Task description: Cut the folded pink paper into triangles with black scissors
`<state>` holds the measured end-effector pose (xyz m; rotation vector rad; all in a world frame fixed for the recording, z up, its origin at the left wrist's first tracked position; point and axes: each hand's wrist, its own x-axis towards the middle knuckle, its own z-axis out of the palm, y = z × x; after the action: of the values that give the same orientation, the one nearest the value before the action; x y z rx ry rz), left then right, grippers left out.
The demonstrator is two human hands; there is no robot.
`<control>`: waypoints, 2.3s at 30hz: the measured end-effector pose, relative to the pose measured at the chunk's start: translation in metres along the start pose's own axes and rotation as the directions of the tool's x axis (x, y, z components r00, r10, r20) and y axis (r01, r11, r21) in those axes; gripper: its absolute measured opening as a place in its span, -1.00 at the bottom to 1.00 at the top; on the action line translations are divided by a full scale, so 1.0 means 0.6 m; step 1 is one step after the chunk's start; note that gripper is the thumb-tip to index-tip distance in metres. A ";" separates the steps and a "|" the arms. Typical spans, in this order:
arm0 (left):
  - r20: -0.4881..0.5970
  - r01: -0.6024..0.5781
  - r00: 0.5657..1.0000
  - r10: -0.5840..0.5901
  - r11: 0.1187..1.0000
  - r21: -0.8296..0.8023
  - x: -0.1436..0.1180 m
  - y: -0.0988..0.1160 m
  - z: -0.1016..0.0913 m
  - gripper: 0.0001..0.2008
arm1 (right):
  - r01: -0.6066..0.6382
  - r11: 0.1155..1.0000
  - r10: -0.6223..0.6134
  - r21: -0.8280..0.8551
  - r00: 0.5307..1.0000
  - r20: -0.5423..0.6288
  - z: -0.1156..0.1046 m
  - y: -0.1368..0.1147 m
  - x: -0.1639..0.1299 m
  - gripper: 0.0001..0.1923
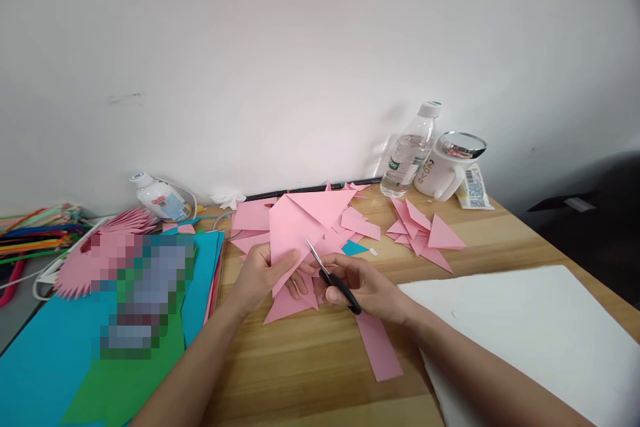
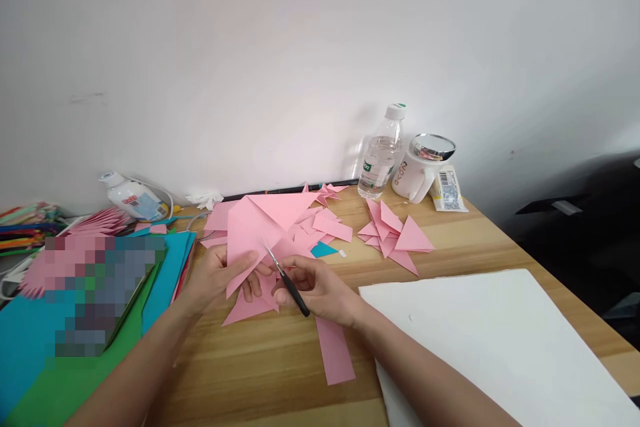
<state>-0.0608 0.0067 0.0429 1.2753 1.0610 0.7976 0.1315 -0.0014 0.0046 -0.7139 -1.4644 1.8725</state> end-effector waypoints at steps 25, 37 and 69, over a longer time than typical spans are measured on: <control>-0.030 0.172 0.984 -0.174 0.983 -0.066 -0.002 0.007 0.006 -0.73 | -0.102 0.995 0.103 -0.022 0.993 0.053 0.002 -0.013 -0.004 -0.63; 0.004 0.167 0.986 -0.167 0.986 -0.019 -0.005 0.006 -0.001 -0.72 | -0.130 0.991 0.129 0.022 0.991 0.043 0.007 -0.015 -0.005 -0.64; 0.058 0.155 0.987 -0.147 0.974 -0.165 -0.005 0.006 -0.023 -0.67 | -0.110 0.994 0.110 -0.004 0.994 -0.015 0.010 -0.006 -0.004 -0.70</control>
<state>-0.0746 0.0095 0.0472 1.0518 1.0183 0.7235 0.1294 -0.0063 0.0094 -0.8241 -1.4474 1.9417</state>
